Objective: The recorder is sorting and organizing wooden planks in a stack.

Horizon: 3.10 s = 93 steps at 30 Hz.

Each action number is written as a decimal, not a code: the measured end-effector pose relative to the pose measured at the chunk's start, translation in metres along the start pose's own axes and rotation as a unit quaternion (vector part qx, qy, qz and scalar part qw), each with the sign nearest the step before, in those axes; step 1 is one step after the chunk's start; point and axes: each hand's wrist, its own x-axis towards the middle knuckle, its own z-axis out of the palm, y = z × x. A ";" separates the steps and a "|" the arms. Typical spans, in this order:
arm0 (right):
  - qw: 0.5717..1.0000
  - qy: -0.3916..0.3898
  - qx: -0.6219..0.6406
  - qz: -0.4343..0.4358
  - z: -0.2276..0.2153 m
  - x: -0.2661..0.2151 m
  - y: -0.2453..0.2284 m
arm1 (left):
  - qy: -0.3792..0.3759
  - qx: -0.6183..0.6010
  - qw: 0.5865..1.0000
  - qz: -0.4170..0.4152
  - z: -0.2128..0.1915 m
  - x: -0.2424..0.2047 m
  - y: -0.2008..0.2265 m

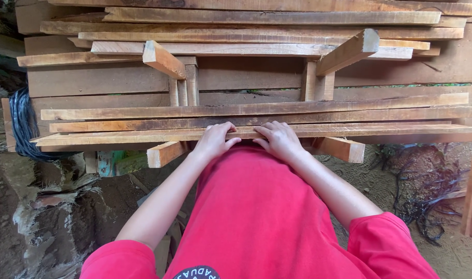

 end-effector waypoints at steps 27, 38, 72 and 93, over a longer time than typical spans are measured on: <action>0.995 0.057 -0.029 -0.073 0.045 0.012 0.036 | 0.131 0.144 0.965 0.173 0.026 0.015 -0.033; 0.994 0.091 -0.046 0.036 0.039 0.063 0.053 | 0.163 0.152 0.957 0.186 0.029 0.015 -0.032; 0.992 0.115 -0.036 -0.043 0.012 0.044 0.029 | 0.195 0.100 0.976 0.020 0.008 0.020 -0.035; 0.994 -0.057 0.064 0.065 0.018 0.058 0.040 | -0.053 0.128 0.986 -0.089 -0.029 0.039 -0.008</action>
